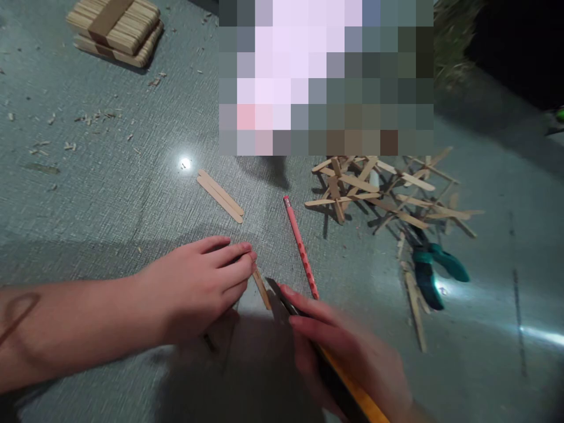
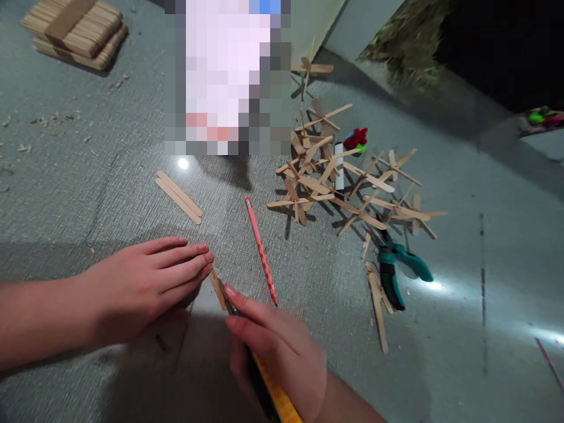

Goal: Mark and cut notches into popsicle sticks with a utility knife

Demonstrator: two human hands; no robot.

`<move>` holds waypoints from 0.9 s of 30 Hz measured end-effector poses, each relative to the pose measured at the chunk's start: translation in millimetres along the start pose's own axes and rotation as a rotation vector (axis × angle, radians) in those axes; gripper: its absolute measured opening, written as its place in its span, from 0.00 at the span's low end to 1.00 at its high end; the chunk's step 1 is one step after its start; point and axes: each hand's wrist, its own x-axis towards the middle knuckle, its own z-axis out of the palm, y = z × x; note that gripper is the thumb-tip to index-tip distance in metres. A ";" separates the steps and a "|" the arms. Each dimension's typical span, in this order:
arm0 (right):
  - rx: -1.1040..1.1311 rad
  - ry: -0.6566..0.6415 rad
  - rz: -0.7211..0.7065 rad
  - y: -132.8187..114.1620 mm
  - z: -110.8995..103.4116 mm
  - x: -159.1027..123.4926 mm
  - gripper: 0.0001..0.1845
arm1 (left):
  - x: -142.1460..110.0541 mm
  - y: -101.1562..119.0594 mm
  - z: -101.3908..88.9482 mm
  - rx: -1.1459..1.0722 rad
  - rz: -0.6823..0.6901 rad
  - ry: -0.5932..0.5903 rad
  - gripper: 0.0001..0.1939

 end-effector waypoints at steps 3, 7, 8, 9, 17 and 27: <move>-0.106 -0.032 -0.057 1.9 2.7 0.9 0.25 | 1.4 0.4 0.7 0.009 0.002 0.008 0.17; -0.103 0.005 -0.059 0.1 9.5 8.3 0.23 | 1.9 0.9 0.7 0.015 -0.001 0.007 0.17; -0.102 0.017 -0.059 0.2 10.4 9.1 0.21 | 1.9 0.9 0.6 0.013 -0.002 0.010 0.16; -0.102 0.018 -0.060 0.9 10.8 8.9 0.21 | 1.9 1.0 0.5 0.012 0.000 0.012 0.16; -0.052 -0.029 -0.074 9.1 10.8 3.4 0.22 | 2.2 1.3 0.6 0.013 0.000 0.019 0.16; -0.056 -0.048 -0.044 -2.1 10.0 12.1 0.24 | 1.5 2.1 0.8 0.033 0.009 0.017 0.16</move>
